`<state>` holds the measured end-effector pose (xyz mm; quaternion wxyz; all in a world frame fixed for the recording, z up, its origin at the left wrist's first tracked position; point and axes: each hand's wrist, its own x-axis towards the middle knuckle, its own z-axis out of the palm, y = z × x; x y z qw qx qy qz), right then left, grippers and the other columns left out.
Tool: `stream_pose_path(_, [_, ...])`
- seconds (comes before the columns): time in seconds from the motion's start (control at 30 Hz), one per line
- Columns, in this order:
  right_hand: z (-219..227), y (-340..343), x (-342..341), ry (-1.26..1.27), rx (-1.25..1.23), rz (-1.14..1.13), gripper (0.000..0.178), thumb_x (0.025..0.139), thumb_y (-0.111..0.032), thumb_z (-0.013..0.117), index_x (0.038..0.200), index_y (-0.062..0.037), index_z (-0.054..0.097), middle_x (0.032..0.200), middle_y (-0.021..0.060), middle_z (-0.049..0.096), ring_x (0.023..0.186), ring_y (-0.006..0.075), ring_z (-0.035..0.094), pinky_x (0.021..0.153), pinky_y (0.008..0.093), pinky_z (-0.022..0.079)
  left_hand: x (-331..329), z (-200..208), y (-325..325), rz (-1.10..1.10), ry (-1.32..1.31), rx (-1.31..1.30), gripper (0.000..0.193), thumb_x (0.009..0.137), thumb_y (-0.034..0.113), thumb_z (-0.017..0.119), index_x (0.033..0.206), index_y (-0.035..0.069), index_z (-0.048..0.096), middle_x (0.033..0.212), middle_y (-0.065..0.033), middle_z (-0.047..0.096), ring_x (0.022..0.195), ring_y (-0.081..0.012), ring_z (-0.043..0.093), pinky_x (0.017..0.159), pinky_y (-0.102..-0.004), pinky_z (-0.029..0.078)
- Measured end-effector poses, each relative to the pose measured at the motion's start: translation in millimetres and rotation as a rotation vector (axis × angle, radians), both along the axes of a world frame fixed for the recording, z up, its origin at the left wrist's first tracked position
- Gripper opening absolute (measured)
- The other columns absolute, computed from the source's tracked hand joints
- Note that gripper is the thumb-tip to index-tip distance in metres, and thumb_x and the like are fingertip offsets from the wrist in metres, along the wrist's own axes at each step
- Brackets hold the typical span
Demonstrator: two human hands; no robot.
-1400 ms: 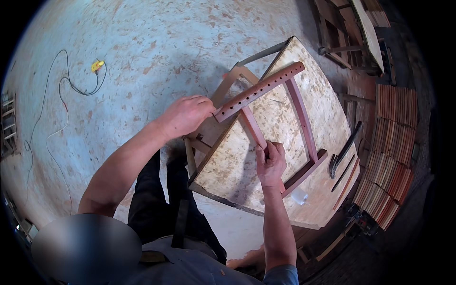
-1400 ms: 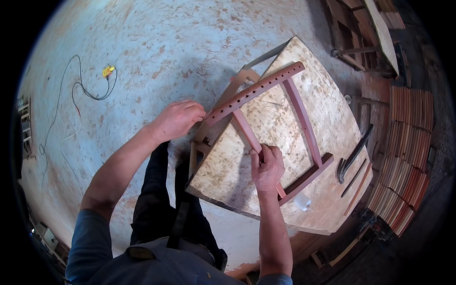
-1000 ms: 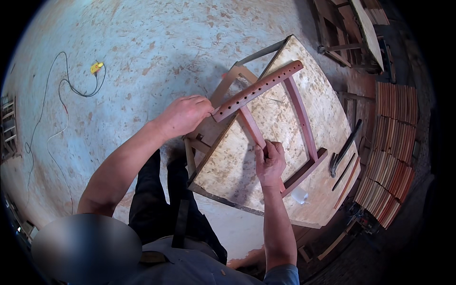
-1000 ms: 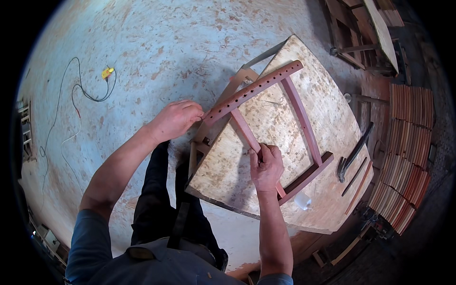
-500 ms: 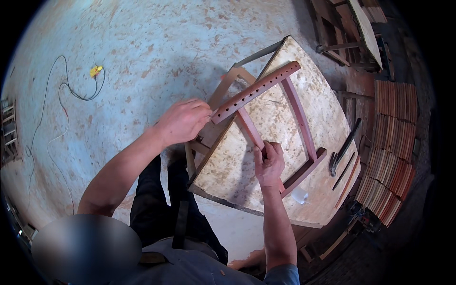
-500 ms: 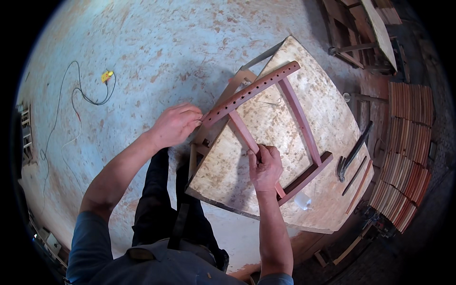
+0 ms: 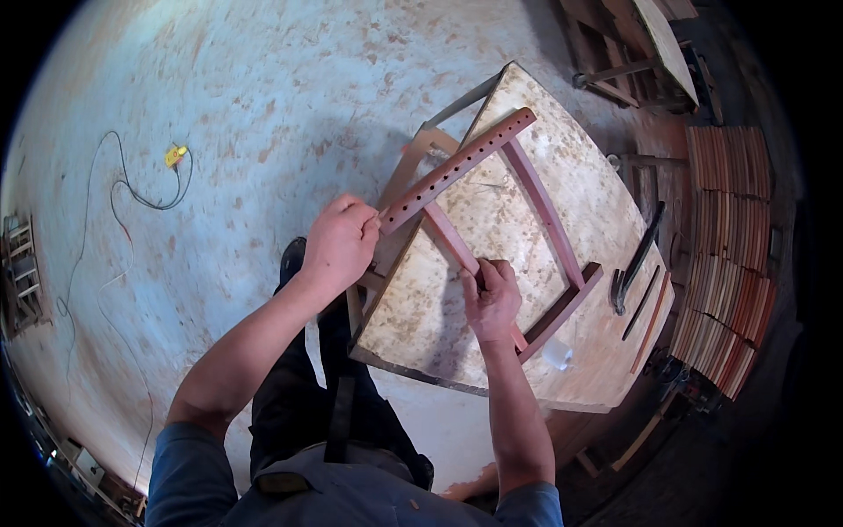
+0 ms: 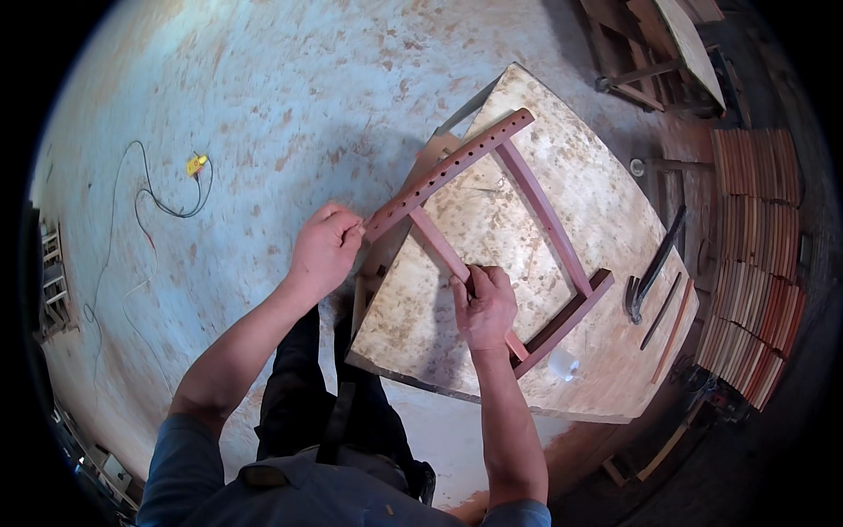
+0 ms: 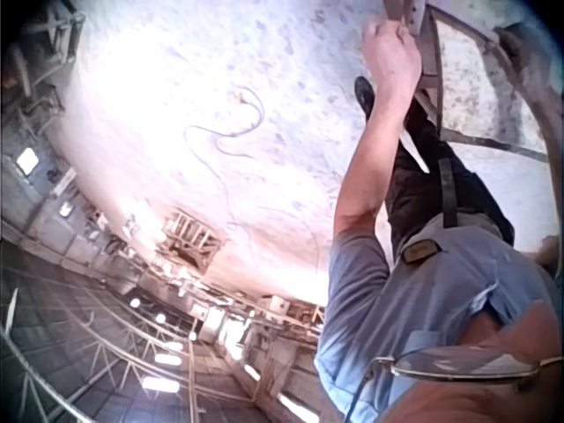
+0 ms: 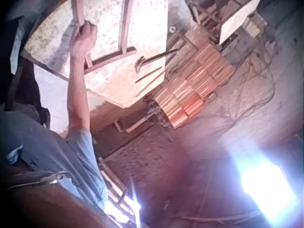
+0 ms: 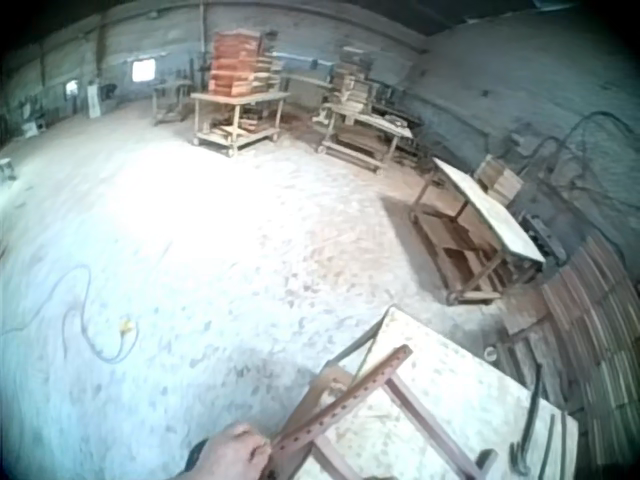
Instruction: The person assembles a wooden frame by joining pieces on a workbench, then uses a C-clamp to secure the assembly. They later move the frame to a table saw and run it through the blade to trim or smooth the edges.
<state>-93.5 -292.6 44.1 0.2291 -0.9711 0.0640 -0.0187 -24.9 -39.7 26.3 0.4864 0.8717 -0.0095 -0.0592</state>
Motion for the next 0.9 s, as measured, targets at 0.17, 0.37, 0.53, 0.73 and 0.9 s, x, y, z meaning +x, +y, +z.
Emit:
stream_pose_path(0.17, [0,-2,0,-0.018,-0.019,0.022,0.024,0.081,-0.018,0.075,0.100,-0.0044,0.071,0.087,0.0089,0.062,0.074,0.0238,0.063,0.068,0.0337,0.051,-19,12,-14,-0.037,-0.216,0.321,0.034,0.080,0.019,0.073,0.105,-0.002,0.062,0.109,-0.0153,0.059,0.099,-0.0347,0.060,0.080,-0.0422,0.051])
stream_pose_path(0.37, [3,-3,-1,-0.019,-0.020,0.015,0.024,0.077,-0.021,0.076,0.097,-0.0087,0.071,0.087,0.0081,0.062,0.078,0.0280,0.062,0.068,0.0385,0.051,-22,2,-24,-0.018,-0.224,0.432,0.043,0.073,0.018,0.080,0.107,-0.001,0.061,0.108,-0.0146,0.058,0.098,-0.0326,0.060,0.078,-0.0402,0.052])
stream_pose_path(0.53, [4,-4,-1,-0.016,-0.016,0.032,0.021,0.078,-0.023,0.075,0.093,-0.0088,0.070,0.088,0.0072,0.062,0.081,0.0274,0.061,0.070,0.0385,0.050,-21,0,-29,-0.002,-0.296,0.476,0.039,0.073,0.015,0.079,0.105,-0.001,0.061,0.102,-0.0135,0.059,0.091,-0.0318,0.061,0.074,-0.0398,0.052])
stream_pose_path(0.73, [9,-3,3,0.007,-0.042,0.050,0.021,0.079,-0.025,0.074,0.093,-0.0086,0.070,0.088,0.0069,0.062,0.083,0.0273,0.061,0.072,0.0388,0.050,-18,-3,-29,0.012,-0.339,0.472,0.035,0.072,0.013,0.077,0.101,0.000,0.061,0.100,-0.0144,0.059,0.091,-0.0325,0.061,0.073,-0.0414,0.052])
stream_pose_path(0.9, [8,-3,2,0.005,-0.045,0.053,0.024,0.081,-0.025,0.073,0.098,-0.0081,0.071,0.087,0.0088,0.061,0.080,0.0282,0.061,0.069,0.0383,0.050,-15,-5,-23,0.019,-0.334,0.373,0.035,0.069,0.014,0.078,0.096,0.001,0.061,0.097,-0.0137,0.060,0.090,-0.0333,0.061,0.072,-0.0429,0.052])
